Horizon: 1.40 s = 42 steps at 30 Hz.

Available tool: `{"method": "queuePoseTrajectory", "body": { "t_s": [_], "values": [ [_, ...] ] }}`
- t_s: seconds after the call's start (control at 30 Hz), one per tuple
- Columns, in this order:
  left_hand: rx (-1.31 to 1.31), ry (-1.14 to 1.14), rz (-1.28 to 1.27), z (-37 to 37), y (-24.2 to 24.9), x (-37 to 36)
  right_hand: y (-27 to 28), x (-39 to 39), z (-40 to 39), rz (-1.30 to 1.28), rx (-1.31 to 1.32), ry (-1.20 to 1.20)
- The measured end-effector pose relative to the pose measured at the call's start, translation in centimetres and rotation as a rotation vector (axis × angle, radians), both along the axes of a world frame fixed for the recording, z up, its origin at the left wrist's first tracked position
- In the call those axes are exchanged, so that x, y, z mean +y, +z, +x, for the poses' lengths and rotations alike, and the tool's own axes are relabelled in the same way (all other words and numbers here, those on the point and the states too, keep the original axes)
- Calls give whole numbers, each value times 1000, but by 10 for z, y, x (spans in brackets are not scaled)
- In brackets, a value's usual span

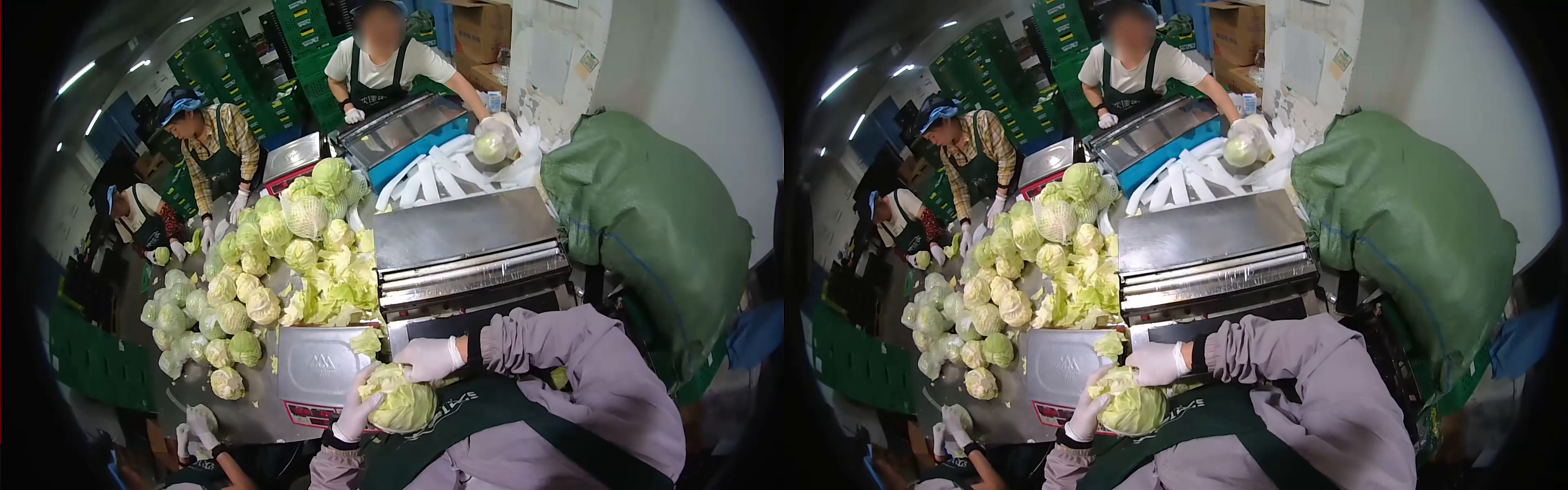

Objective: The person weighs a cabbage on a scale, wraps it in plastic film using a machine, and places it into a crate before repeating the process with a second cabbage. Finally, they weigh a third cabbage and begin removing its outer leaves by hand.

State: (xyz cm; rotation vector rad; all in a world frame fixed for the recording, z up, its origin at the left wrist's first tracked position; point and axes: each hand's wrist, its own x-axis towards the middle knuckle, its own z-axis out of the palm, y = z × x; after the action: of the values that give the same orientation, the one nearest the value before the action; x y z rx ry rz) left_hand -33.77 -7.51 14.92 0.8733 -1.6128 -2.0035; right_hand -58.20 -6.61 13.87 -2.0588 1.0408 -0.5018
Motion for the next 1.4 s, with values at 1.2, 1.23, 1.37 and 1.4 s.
{"method": "queuePoseTrajectory", "body": {
  "t_s": [1.2, 1.23, 1.37, 1.4],
  "values": [
    [184, 70, 279, 11, -29, 10, -4, -6, 12, 171, 5, 43],
    [186, 76, 271, 12, -30, 12, -4, -6, 14, 179, 5, 49],
    [194, 111, 309, 13, -22, 20, -14, -5, 14, 455, -139, -89],
    [235, 108, 282, 15, -15, 24, -15, -6, 15, 796, -304, -262]
  ]
}}
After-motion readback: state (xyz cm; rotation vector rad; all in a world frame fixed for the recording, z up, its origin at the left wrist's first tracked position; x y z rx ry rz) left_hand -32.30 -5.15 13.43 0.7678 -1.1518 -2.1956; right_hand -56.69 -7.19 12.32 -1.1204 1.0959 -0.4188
